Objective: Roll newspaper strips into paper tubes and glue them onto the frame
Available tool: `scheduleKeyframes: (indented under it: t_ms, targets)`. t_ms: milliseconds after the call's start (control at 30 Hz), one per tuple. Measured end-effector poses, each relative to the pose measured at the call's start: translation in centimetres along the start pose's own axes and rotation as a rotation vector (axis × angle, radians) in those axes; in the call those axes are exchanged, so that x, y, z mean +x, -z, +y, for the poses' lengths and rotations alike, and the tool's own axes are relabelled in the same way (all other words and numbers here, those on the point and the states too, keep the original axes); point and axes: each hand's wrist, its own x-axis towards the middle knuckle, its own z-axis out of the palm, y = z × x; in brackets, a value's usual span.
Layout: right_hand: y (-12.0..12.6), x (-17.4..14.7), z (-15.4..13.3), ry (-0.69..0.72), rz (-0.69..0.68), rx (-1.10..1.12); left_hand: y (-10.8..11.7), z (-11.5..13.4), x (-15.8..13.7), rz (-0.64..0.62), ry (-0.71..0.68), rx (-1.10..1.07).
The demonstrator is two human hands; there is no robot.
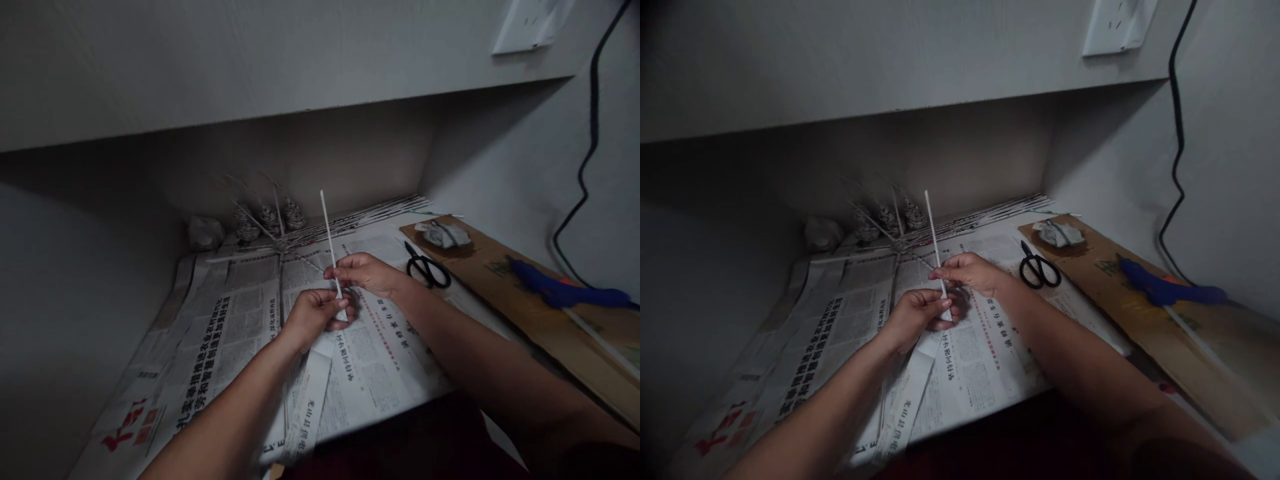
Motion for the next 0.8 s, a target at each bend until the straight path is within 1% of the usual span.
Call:
scheduleKeyframes:
  t_ms: [67, 100, 133, 267, 300, 433, 467, 500, 567, 600, 633, 667, 733, 767, 800]
  targets:
    - [0.12, -0.19, -0.18, -0.042, -0.116, -0.025, 0.03, 0.02, -0.04, -0.006, 0.005, -0.004]
    - [0.15, -0.21, -0.18, -0.051, -0.137, -0.030, 0.03, 0.04, -0.07, -0.010, 0.007, -0.003]
    - [0.16, -0.17, -0.14, -0.051, -0.123, -0.026, 0.02, 0.07, -0.10, -0.015, 0.011, -0.001]
    - [-0.06, 0.17, 0.13, -0.020, 0.042, 0.026, -0.06, 0.21, -0.17, -0.028, 0.014, 0.010]
    - [-0.11, 0.19, 0.12, -0.012, 0.054, 0.029, -0.07, 0.25, -0.18, -0.022, 0.015, 0.010]
    - [-0.18, 0.09, 0.05, -0.036, -0.056, -0.053, -0.09, 0.27, -0.15, -0.005, 0.009, 0.012]
    - [-0.19, 0.10, 0.09, -0.034, -0.050, -0.072, -0.09, 0.26, -0.14, -0.004, 0.007, 0.013]
    - [-0.20, 0.14, 0.15, -0.019, -0.011, -0.087, -0.09, 0.24, -0.15, -0.005, 0.007, 0.015]
    - [-0.22, 0.23, 0.25, 0.038, 0.121, -0.110, -0.07, 0.22, -0.15, -0.010, 0.015, 0.022]
    - [-0.21, 0.24, 0.25, 0.058, 0.157, -0.120, -0.05, 0.21, -0.16, -0.012, 0.019, 0.023]
    - [-0.18, 0.22, 0.21, 0.065, 0.149, -0.124, -0.02, 0.21, -0.15, -0.012, 0.019, 0.021]
    - [-0.12, 0.17, 0.13, 0.057, 0.101, -0.121, 0.01, 0.21, -0.15, -0.012, 0.016, 0.017]
    - [0.00, 0.04, -0.08, 0.023, -0.040, -0.092, 0.05, 0.19, -0.12, -0.007, 0.006, 0.009]
    - [0.05, 0.00, -0.17, 0.009, -0.086, -0.074, 0.06, 0.17, -0.11, -0.005, 0.003, 0.006]
    - [0.06, 0.00, -0.22, 0.007, -0.087, -0.056, 0.05, 0.15, -0.10, -0.005, 0.004, 0.005]
